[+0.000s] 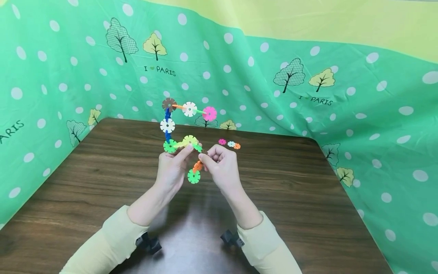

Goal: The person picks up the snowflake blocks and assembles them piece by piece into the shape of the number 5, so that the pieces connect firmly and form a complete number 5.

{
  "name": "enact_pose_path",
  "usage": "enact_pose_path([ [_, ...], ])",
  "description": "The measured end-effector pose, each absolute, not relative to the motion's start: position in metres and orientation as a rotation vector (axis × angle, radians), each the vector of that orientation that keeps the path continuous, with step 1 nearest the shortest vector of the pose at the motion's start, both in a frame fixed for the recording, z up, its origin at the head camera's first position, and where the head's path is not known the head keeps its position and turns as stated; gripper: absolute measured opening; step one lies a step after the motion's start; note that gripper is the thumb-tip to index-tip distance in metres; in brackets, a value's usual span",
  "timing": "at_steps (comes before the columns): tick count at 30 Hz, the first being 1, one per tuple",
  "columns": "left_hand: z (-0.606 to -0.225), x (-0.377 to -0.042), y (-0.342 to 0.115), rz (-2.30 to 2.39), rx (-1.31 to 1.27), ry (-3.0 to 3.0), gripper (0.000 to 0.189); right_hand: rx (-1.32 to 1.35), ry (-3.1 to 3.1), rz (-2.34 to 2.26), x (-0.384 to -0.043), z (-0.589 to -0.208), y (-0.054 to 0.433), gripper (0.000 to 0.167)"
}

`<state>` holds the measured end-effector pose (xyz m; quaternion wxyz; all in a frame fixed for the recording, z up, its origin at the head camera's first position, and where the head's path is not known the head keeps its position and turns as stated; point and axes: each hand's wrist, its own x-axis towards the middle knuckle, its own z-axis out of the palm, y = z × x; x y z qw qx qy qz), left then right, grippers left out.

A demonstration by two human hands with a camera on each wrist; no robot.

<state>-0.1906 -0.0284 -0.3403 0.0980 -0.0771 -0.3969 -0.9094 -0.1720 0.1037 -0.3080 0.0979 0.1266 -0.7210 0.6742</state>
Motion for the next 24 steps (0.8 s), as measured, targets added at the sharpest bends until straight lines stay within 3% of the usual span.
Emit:
enact_pose_path([
  [9, -0.337, -0.189, -0.035, -2.585, -0.256, -1.32, 0.019, 0.454, -2.257, 2.08, -0.173, -0.3, 0.114, 0.018],
  [24, -0.337, -0.191, -0.04, -2.704, -0.319, -1.293, 0.012, 0.472, -2.293, 1.97, -0.172, -0.302, 0.11, 0.019],
])
